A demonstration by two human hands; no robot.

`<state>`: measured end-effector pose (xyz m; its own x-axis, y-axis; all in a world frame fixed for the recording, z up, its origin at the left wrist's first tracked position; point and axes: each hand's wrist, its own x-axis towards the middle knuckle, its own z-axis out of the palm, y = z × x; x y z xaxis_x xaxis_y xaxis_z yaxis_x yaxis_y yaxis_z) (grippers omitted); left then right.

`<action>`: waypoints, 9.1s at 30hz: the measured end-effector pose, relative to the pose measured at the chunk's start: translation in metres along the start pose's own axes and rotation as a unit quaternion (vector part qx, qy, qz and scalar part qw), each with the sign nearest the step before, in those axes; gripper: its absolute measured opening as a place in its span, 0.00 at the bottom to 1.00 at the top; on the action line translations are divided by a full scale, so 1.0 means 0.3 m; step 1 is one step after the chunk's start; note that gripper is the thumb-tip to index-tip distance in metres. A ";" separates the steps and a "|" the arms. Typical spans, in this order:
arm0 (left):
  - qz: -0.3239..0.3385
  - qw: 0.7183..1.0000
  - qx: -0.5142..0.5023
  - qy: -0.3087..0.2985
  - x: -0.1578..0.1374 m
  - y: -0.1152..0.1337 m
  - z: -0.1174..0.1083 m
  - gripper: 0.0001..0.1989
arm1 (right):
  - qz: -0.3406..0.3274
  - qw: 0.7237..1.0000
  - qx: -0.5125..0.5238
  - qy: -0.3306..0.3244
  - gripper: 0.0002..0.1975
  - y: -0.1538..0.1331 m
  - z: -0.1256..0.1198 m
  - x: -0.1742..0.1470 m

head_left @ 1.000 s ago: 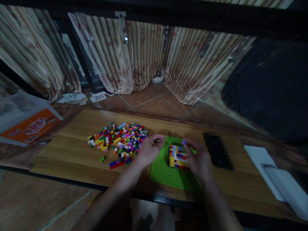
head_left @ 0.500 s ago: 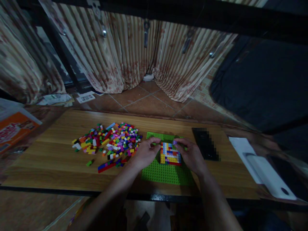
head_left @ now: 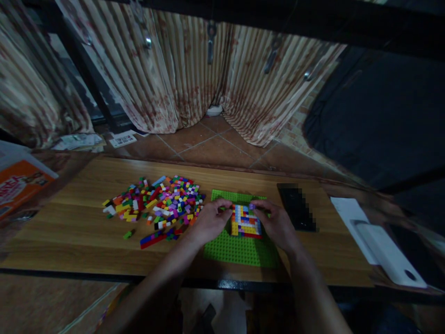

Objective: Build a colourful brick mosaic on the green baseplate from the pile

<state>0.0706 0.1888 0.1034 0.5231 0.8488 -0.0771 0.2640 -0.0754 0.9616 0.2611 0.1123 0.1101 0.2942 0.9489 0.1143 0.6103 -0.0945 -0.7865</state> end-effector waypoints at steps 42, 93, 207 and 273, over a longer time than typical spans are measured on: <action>0.006 0.999 0.047 -0.006 0.002 -0.005 0.009 0.11 | -0.023 0.995 -0.059 -0.082 0.11 -0.012 -0.012 0.032; 0.097 0.943 -0.125 0.294 -0.017 0.045 -0.213 0.11 | -0.248 0.968 -0.021 0.033 0.10 -0.260 0.321 -0.152; 0.115 0.962 0.055 0.242 0.000 -0.005 0.154 0.03 | 0.011 0.977 0.002 0.215 0.15 -0.062 0.001 -0.025; 0.178 0.928 0.251 0.211 -0.045 0.073 -0.018 0.09 | 0.043 0.998 -0.002 0.039 0.20 0.019 0.071 0.026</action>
<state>0.0650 0.1784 0.1269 0.3145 0.8442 0.4341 0.5352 -0.5354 0.6534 0.2512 0.1254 0.0938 0.4019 0.9109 0.0935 0.5832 -0.1759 -0.7930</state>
